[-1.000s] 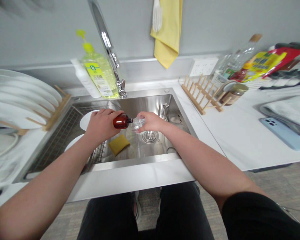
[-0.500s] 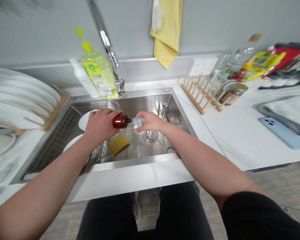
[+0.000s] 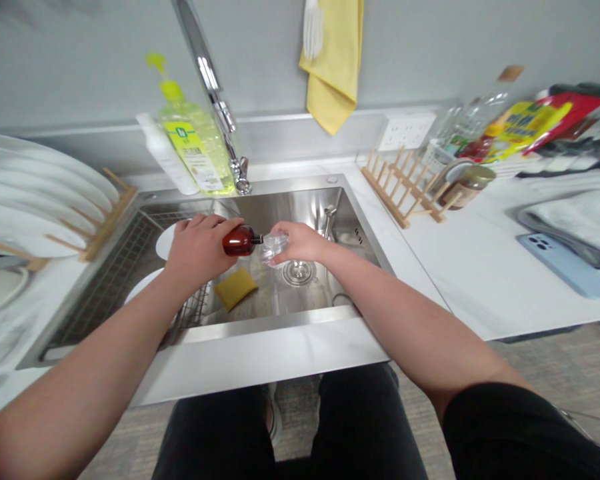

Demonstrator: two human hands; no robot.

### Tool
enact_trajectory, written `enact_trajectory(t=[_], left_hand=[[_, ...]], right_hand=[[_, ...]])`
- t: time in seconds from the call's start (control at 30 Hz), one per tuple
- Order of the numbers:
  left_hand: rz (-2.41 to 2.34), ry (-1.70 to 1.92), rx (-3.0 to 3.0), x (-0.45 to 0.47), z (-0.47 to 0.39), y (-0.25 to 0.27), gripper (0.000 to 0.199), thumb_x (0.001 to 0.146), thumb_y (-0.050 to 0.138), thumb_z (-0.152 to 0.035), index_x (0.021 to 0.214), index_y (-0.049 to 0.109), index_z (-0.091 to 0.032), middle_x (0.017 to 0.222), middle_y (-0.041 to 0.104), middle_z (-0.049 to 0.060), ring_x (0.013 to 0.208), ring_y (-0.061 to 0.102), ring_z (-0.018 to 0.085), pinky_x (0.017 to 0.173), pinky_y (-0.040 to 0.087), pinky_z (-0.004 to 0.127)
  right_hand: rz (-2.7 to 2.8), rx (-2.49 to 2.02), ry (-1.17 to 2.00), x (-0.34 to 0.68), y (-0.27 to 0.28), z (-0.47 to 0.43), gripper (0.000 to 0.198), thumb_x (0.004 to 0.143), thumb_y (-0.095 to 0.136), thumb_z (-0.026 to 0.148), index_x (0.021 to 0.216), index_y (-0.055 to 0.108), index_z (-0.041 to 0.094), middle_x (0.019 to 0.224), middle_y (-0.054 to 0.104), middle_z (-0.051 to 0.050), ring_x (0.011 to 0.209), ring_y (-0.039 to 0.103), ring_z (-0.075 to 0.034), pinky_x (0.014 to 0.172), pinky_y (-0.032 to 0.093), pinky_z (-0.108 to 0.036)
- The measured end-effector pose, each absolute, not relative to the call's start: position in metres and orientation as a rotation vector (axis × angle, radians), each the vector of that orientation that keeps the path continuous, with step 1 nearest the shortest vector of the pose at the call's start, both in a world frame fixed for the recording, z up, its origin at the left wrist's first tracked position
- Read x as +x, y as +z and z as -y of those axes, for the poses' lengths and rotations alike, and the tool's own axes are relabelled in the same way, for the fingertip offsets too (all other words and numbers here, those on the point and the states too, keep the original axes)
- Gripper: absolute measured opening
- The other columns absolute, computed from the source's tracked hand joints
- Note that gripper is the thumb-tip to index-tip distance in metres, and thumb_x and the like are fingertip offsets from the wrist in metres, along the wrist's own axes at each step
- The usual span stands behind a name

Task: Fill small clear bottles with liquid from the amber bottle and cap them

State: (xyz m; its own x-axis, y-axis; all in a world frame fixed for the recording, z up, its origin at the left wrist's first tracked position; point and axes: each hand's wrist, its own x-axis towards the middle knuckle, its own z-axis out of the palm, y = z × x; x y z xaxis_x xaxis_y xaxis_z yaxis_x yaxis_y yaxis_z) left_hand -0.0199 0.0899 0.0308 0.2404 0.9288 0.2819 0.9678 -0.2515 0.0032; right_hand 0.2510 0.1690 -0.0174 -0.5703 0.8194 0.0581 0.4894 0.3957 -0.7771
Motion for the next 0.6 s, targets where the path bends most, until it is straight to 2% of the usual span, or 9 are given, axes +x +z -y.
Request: enact_trajectory(t=[0.6], left_hand=[[1.825, -0.339, -2.327, -0.0184, -0.0882, 0.0326, 0.064, 0.097, 0.072, -0.04, 0.161, 0.069, -0.036, 0.144, 0.077, 0.017, 0.139, 0.061, 0.049, 0.116, 0.038, 0.068]], right_hand=[[2.221, -1.128, 1.027, 0.2509, -0.0168, -0.1691, 0.066, 0.065, 0.106, 0.035, 0.124, 0.077, 0.024, 0.117, 0.083, -0.002, 0.106, 0.078, -0.028, 0.093, 0.056, -0.034]])
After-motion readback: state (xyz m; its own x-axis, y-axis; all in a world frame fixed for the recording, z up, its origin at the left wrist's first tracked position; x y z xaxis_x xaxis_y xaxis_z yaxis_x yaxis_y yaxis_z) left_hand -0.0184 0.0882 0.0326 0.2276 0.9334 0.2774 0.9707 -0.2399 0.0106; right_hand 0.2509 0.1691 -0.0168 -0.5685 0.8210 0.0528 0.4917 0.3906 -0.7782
